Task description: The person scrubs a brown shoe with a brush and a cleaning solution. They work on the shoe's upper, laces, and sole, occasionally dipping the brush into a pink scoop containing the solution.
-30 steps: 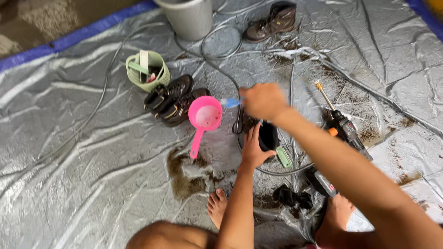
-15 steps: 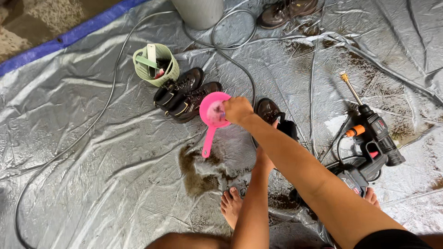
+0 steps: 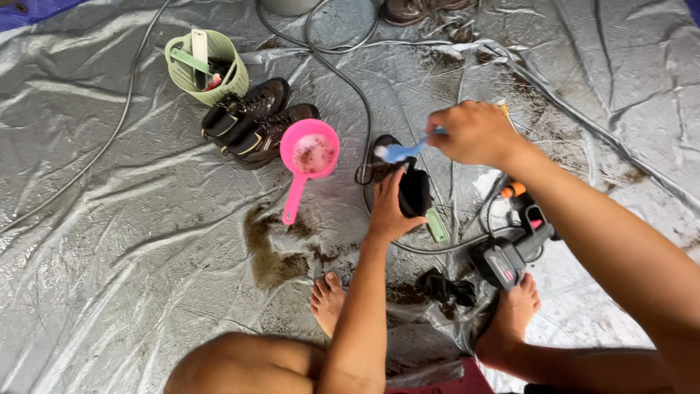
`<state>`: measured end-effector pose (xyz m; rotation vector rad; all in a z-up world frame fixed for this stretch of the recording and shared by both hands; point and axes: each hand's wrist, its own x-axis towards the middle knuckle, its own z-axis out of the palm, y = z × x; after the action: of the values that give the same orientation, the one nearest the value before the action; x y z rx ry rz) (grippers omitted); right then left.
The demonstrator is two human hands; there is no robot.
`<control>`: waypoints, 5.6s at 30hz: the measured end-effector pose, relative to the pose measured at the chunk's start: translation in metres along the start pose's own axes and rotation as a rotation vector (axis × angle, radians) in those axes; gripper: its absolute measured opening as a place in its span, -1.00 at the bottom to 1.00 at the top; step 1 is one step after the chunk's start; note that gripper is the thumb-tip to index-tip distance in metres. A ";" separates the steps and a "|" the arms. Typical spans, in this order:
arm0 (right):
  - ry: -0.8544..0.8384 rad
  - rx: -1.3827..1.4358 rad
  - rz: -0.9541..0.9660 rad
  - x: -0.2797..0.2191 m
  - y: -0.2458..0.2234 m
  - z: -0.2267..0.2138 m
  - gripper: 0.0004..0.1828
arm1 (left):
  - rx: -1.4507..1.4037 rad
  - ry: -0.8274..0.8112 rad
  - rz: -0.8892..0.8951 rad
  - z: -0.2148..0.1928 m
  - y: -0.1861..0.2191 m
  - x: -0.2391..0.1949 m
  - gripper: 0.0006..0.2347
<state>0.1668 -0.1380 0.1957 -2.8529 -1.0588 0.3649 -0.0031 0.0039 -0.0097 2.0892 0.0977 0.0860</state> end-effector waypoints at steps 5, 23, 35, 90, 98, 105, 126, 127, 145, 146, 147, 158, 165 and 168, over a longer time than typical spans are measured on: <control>0.074 -0.222 -0.123 -0.012 -0.003 0.074 -0.79 | -0.077 -0.038 -0.002 -0.014 0.016 0.003 0.12; 0.261 0.037 0.135 -0.033 -0.028 0.181 -0.61 | 0.293 0.024 0.079 0.002 0.036 0.011 0.18; 0.478 -0.482 -0.526 -0.061 0.017 0.143 -0.75 | 0.322 -0.110 0.038 0.011 0.038 0.005 0.07; 0.417 -0.273 -0.154 -0.130 0.048 0.125 -0.61 | 0.653 -0.001 0.058 0.047 0.056 0.020 -0.05; 0.611 -0.202 -0.050 -0.128 0.018 0.194 -0.48 | 0.806 0.129 0.207 0.019 0.029 0.039 -0.08; 0.432 -0.028 -0.029 -0.123 -0.024 0.215 -0.43 | 1.005 0.059 0.346 0.012 0.006 0.031 -0.10; 0.417 -0.159 -0.061 -0.101 -0.018 0.144 -0.67 | 1.009 0.058 0.287 0.004 -0.001 0.030 -0.01; 0.426 -0.163 -0.060 -0.109 -0.023 0.150 -0.67 | 1.011 0.066 0.294 0.001 -0.001 0.033 -0.01; 0.320 0.604 0.480 -0.076 -0.037 0.186 -0.78 | 0.911 -0.065 0.173 -0.003 0.003 0.030 -0.04; 0.376 1.148 0.659 -0.072 -0.048 0.198 -0.77 | 0.904 -0.101 0.156 -0.002 0.003 0.031 -0.04; 0.406 1.704 0.809 -0.066 -0.058 0.212 -0.72 | 0.897 -0.136 0.139 0.000 0.001 0.032 -0.05; 0.161 2.115 0.847 -0.057 -0.047 0.201 -0.87 | 0.846 -0.130 0.120 -0.001 -0.002 0.029 -0.07; -0.055 2.119 0.844 -0.108 -0.029 0.241 -0.93 | 0.478 -0.136 0.014 -0.036 0.008 0.038 -0.09; 0.094 2.173 0.784 -0.079 -0.044 0.230 -0.91 | 0.479 -0.116 0.027 -0.044 0.001 0.039 -0.11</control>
<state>0.0235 -0.1584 -0.0048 -0.9757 0.5452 0.6936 0.0310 0.0451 0.0136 2.5683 0.0197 -0.0484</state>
